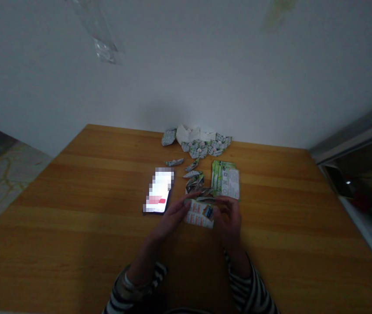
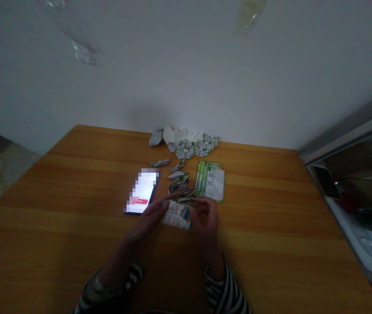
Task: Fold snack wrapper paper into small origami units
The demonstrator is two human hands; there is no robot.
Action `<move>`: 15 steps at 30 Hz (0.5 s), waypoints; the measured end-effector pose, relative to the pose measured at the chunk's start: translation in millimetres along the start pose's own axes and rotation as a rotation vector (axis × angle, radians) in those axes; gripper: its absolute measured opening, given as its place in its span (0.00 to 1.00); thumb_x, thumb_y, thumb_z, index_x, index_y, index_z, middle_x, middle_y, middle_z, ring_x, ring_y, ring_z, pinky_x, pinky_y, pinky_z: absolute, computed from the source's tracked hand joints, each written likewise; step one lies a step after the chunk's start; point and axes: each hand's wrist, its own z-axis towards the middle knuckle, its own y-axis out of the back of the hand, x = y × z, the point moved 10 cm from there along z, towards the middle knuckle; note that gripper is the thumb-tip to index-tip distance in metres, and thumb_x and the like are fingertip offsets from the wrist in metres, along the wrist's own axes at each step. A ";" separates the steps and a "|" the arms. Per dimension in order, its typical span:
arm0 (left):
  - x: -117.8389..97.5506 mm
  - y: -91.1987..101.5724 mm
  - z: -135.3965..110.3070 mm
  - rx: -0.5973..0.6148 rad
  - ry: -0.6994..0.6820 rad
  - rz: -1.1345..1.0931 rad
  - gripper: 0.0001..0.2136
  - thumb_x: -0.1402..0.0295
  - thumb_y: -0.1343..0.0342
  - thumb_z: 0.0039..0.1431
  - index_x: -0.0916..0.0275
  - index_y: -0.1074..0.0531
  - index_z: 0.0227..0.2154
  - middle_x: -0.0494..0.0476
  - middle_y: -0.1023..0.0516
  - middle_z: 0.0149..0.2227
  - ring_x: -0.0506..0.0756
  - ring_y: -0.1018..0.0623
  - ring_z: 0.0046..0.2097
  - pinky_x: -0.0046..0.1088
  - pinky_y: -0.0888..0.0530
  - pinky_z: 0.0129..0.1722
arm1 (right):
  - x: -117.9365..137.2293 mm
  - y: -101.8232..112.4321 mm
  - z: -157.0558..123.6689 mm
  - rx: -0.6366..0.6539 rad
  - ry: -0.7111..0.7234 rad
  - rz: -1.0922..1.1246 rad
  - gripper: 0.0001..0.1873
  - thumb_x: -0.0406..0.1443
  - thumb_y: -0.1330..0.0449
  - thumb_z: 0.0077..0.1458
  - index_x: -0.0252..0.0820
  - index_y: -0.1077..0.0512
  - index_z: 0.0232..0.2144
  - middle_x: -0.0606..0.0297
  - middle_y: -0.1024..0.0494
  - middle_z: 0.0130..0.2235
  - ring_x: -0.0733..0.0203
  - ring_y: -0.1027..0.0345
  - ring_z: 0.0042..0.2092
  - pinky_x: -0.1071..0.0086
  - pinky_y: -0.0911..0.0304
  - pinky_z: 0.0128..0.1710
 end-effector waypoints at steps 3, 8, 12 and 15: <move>-0.7 -12.3 -6.6 0.128 0.002 0.213 0.22 0.61 0.48 0.63 0.55 0.35 0.59 0.59 0.32 0.60 0.62 0.30 0.57 0.40 0.35 0.56 | 25.2 -18.2 3.9 0.327 0.180 -0.232 0.06 0.39 0.40 0.56 0.43 0.27 0.33 0.61 0.25 0.37 0.56 0.32 0.41 0.66 0.37 0.40; -3.5 -29.3 -13.9 0.257 -0.072 0.344 0.23 0.63 0.47 0.62 0.54 0.37 0.60 0.56 0.37 0.64 0.60 0.42 0.66 0.41 0.51 0.65 | 11.6 -50.8 -17.5 0.746 0.151 -0.380 0.10 0.40 0.42 0.57 0.42 0.28 0.27 0.69 0.29 0.23 0.64 0.39 0.25 0.72 0.48 0.24; -1.3 -30.8 -13.6 0.273 -0.072 0.345 0.24 0.64 0.46 0.61 0.54 0.38 0.61 0.55 0.40 0.65 0.60 0.44 0.67 0.41 0.52 0.66 | 3.4 -57.6 -25.2 0.765 0.125 -0.374 0.12 0.38 0.44 0.58 0.42 0.30 0.24 0.71 0.30 0.22 0.66 0.40 0.24 0.72 0.51 0.24; 2.3 -22.1 -6.6 0.182 -0.057 0.367 0.25 0.64 0.43 0.59 0.55 0.37 0.60 0.58 0.36 0.63 0.61 0.40 0.65 0.40 0.44 0.63 | 2.5 -56.1 -23.3 0.721 0.111 -0.364 0.11 0.35 0.44 0.58 0.41 0.32 0.23 0.71 0.32 0.22 0.66 0.41 0.24 0.73 0.52 0.24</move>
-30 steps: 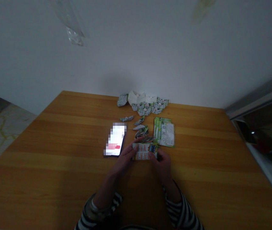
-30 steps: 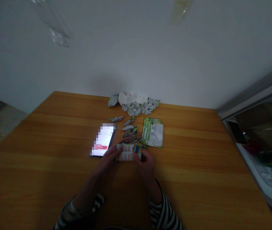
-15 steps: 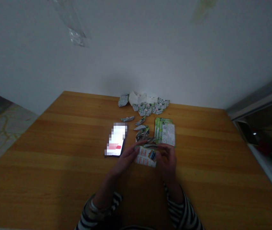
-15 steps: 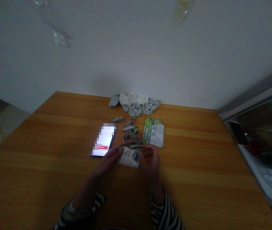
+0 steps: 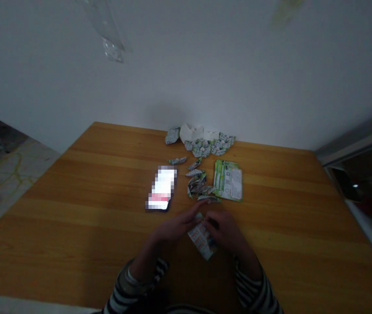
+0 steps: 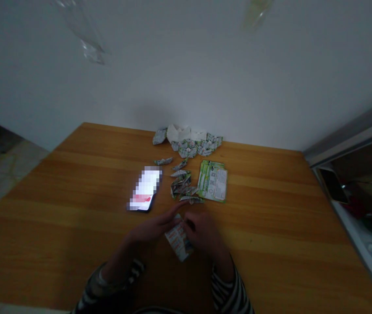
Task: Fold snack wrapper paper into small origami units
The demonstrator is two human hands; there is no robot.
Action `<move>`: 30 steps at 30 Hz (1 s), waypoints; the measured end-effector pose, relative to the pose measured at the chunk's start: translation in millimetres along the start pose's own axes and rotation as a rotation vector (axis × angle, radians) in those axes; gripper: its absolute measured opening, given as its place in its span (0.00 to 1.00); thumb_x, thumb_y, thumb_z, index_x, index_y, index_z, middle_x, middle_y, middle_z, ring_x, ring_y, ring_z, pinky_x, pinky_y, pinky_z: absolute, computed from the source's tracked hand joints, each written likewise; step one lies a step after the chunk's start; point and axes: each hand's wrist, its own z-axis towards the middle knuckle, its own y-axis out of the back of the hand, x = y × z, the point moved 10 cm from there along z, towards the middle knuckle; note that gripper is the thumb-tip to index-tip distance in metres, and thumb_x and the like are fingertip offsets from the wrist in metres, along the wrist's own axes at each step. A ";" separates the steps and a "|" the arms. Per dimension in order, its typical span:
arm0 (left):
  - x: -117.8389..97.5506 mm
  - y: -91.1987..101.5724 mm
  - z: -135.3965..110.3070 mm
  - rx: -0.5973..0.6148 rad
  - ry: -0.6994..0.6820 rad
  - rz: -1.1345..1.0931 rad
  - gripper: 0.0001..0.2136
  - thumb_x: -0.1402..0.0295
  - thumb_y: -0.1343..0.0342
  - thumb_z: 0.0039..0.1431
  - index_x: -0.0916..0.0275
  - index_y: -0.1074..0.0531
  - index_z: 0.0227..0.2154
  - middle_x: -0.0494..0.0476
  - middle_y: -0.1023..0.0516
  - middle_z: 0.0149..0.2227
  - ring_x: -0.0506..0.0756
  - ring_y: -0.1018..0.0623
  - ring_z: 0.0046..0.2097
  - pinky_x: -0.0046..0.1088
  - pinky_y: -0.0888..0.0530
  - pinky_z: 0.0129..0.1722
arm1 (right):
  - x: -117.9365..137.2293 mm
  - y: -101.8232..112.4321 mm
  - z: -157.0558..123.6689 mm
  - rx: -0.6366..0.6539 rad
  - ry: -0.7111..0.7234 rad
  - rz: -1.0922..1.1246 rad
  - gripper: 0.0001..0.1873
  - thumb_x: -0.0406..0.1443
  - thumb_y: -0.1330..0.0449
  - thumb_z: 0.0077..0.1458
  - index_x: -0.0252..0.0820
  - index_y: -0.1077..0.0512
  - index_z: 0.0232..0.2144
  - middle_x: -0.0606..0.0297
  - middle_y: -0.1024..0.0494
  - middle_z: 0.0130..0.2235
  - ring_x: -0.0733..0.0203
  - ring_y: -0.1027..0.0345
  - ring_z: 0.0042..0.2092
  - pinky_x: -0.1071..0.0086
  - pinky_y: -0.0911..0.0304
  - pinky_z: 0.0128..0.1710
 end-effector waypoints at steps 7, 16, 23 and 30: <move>18.5 41.9 8.7 -0.432 0.087 -0.196 0.14 0.61 0.35 0.49 0.64 0.24 0.36 0.55 0.20 0.32 0.55 0.22 0.35 0.28 0.28 0.35 | -18.2 30.3 -7.6 -0.480 -0.107 0.200 0.16 0.40 0.45 0.59 0.42 0.39 0.20 0.73 0.39 0.19 0.67 0.45 0.22 0.73 0.50 0.22; 28.2 44.3 3.8 -0.567 0.130 -0.356 0.13 0.60 0.33 0.46 0.67 0.21 0.28 0.57 0.19 0.27 0.54 0.24 0.28 0.28 0.29 0.30 | -19.0 14.2 -10.9 -0.557 -0.108 0.240 0.16 0.40 0.45 0.59 0.43 0.40 0.20 0.73 0.40 0.20 0.67 0.46 0.23 0.73 0.49 0.23; 34.4 36.4 7.8 -0.511 0.153 -0.348 0.15 0.59 0.34 0.47 0.68 0.21 0.29 0.58 0.19 0.27 0.54 0.23 0.28 0.28 0.29 0.29 | -34.8 13.2 -13.4 -0.617 -0.181 0.411 0.17 0.43 0.44 0.58 0.43 0.39 0.21 0.73 0.39 0.20 0.66 0.44 0.23 0.73 0.46 0.23; 38.1 35.0 5.9 -0.542 0.183 -0.211 0.17 0.55 0.35 0.47 0.68 0.23 0.26 0.55 0.22 0.24 0.53 0.25 0.25 0.26 0.31 0.26 | -46.5 9.8 -15.0 -0.648 -0.245 0.575 0.18 0.45 0.42 0.56 0.42 0.38 0.21 0.72 0.37 0.21 0.67 0.44 0.23 0.74 0.44 0.22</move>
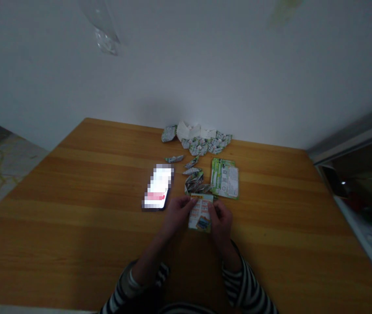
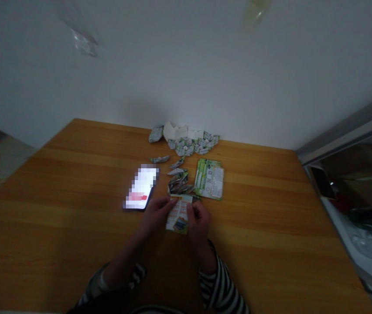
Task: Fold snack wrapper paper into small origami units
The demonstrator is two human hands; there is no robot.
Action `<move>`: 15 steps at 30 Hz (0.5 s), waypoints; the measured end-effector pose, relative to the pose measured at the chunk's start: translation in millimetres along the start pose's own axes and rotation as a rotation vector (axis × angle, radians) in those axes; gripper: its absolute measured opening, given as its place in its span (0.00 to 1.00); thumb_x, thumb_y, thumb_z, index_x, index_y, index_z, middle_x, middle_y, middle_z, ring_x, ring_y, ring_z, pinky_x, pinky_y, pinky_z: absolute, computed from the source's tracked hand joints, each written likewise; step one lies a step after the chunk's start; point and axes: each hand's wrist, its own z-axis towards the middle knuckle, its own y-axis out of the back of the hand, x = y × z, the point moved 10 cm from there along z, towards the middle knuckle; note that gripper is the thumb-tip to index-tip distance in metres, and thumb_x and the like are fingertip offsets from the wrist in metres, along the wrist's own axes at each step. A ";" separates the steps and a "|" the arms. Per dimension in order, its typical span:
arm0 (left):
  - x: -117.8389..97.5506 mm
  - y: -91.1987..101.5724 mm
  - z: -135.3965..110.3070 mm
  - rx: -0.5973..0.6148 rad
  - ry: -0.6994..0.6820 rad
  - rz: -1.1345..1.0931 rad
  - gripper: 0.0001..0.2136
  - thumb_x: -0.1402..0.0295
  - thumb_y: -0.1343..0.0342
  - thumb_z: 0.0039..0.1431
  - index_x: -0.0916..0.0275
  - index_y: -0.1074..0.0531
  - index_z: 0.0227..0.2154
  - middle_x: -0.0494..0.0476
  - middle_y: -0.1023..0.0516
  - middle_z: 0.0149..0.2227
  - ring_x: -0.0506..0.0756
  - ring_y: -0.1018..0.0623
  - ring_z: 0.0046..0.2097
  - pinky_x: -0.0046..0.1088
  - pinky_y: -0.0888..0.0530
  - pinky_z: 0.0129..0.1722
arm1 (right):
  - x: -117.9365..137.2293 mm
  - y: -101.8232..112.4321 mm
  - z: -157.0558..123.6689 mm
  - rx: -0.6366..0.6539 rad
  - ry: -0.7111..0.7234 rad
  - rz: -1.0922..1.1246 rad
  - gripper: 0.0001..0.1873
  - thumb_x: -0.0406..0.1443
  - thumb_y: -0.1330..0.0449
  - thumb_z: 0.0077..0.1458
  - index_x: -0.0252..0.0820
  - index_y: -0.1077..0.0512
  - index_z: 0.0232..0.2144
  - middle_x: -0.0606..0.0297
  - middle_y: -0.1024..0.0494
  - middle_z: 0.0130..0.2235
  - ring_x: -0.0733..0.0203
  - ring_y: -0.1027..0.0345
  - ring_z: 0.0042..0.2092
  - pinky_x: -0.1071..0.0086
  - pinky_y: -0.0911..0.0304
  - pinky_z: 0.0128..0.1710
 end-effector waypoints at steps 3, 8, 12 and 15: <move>3.0 -10.0 0.9 0.111 -0.011 0.042 0.20 0.51 0.39 0.50 0.67 0.23 0.29 0.55 0.21 0.27 0.53 0.25 0.28 0.26 0.30 0.28 | -0.4 7.5 1.0 -0.073 0.003 0.045 0.18 0.46 0.42 0.55 0.42 0.38 0.21 0.73 0.38 0.21 0.68 0.45 0.23 0.74 0.44 0.22; 4.6 -13.1 1.9 0.152 -0.066 0.258 0.22 0.50 0.45 0.55 0.67 0.24 0.27 0.55 0.23 0.25 0.52 0.26 0.27 0.24 0.33 0.25 | -0.9 13.3 2.5 -0.124 0.014 0.105 0.19 0.45 0.41 0.55 0.42 0.39 0.21 0.74 0.40 0.21 0.68 0.46 0.23 0.75 0.44 0.22; -2.2 -14.7 -0.8 0.129 -0.103 0.257 0.19 0.51 0.46 0.56 0.66 0.25 0.30 0.54 0.22 0.27 0.52 0.27 0.27 0.24 0.33 0.25 | -3.6 15.5 1.5 -0.175 -0.001 0.148 0.19 0.45 0.40 0.54 0.42 0.39 0.21 0.74 0.38 0.21 0.68 0.45 0.24 0.74 0.43 0.23; 0.4 -23.9 -3.2 0.212 -0.069 0.250 0.19 0.52 0.47 0.57 0.65 0.25 0.31 0.52 0.24 0.23 0.50 0.29 0.22 0.24 0.33 0.22 | -7.9 17.8 0.6 -0.226 -0.033 0.192 0.18 0.46 0.39 0.54 0.41 0.38 0.22 0.73 0.35 0.22 0.67 0.42 0.24 0.73 0.41 0.24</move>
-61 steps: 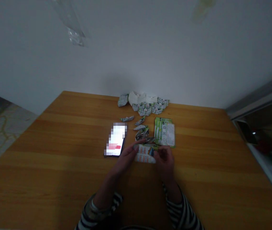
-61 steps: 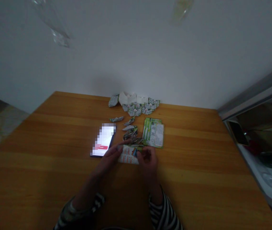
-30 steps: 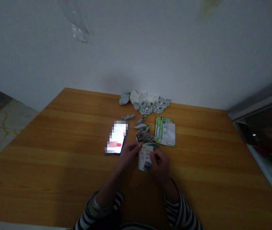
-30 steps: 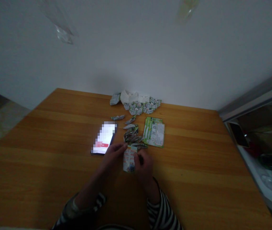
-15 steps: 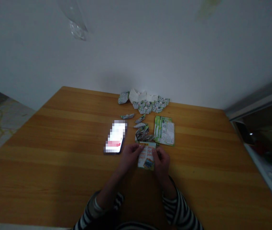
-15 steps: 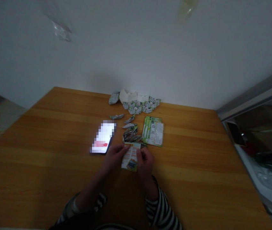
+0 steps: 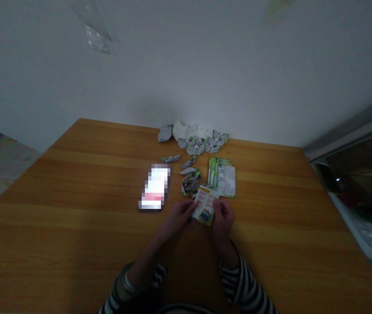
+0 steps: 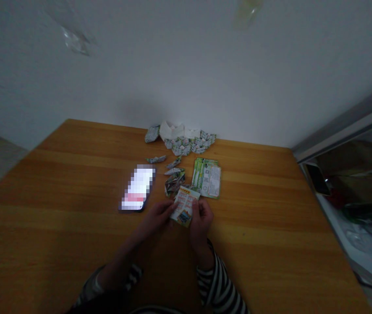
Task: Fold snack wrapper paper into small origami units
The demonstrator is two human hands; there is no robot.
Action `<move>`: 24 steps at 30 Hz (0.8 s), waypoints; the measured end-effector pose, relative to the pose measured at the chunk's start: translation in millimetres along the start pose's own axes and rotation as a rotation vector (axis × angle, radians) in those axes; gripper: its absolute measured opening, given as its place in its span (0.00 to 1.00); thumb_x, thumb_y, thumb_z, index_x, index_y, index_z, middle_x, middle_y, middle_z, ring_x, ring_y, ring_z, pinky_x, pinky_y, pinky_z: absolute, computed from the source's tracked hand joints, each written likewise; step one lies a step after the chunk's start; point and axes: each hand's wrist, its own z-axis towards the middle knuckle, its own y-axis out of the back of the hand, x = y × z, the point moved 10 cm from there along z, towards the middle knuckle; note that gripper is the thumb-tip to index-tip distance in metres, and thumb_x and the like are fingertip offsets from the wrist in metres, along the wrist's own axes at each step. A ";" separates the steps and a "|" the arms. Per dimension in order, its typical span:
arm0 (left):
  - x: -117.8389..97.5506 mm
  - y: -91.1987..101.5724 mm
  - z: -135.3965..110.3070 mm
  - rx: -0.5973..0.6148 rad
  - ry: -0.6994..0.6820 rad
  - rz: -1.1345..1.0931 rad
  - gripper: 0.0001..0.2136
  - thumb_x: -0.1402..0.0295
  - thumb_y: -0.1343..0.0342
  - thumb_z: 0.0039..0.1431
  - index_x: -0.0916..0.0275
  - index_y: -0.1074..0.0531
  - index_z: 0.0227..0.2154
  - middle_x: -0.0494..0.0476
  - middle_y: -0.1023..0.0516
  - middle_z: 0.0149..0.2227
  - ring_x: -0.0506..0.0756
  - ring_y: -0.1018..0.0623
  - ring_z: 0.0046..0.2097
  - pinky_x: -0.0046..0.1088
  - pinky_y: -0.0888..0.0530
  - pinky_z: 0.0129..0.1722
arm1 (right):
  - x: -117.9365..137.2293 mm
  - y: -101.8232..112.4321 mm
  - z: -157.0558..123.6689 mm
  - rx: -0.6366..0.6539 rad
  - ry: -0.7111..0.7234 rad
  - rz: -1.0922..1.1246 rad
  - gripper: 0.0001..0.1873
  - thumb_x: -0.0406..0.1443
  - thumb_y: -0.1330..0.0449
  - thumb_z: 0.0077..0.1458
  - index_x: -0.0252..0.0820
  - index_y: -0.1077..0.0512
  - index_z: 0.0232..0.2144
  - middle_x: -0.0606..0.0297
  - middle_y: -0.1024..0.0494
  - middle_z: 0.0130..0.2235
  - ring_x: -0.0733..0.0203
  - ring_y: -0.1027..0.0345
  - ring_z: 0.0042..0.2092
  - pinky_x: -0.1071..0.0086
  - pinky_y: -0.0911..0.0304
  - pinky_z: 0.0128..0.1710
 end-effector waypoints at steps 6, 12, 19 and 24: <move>-4.7 11.1 -0.5 -0.091 -0.049 -0.010 0.18 0.53 0.45 0.57 0.65 0.23 0.31 0.55 0.22 0.26 0.53 0.25 0.27 0.24 0.30 0.25 | -6.8 -0.3 4.0 0.009 -0.029 0.049 0.18 0.46 0.39 0.53 0.42 0.38 0.22 0.72 0.33 0.23 0.67 0.41 0.24 0.73 0.39 0.26; -3.9 10.3 -2.5 -0.034 0.050 -0.273 0.20 0.54 0.41 0.55 0.66 0.24 0.42 0.57 0.19 0.30 0.52 0.23 0.25 0.23 0.29 0.21 | -2.3 -20.7 9.1 0.286 -0.012 -0.033 0.13 0.45 0.42 0.57 0.41 0.31 0.27 0.69 0.27 0.26 0.63 0.34 0.28 0.71 0.35 0.29; 9.7 21.6 1.8 -0.086 0.138 -0.470 0.22 0.58 0.36 0.50 0.70 0.25 0.42 0.63 0.18 0.32 0.55 0.21 0.26 0.26 0.25 0.22 | 38.7 -42.9 -1.0 0.605 0.351 -0.310 0.19 0.32 0.43 0.55 0.47 0.26 0.49 0.59 0.21 0.45 0.56 0.27 0.46 0.62 0.33 0.47; -4.5 25.0 0.4 -0.089 -0.018 -0.453 0.28 0.54 0.45 0.58 0.61 0.37 0.59 0.61 0.18 0.39 0.58 0.18 0.35 0.32 0.22 0.33 | 35.4 -23.6 10.5 0.408 0.298 -0.239 0.10 0.31 0.40 0.52 0.47 0.20 0.33 0.63 0.18 0.35 0.57 0.24 0.39 0.64 0.30 0.42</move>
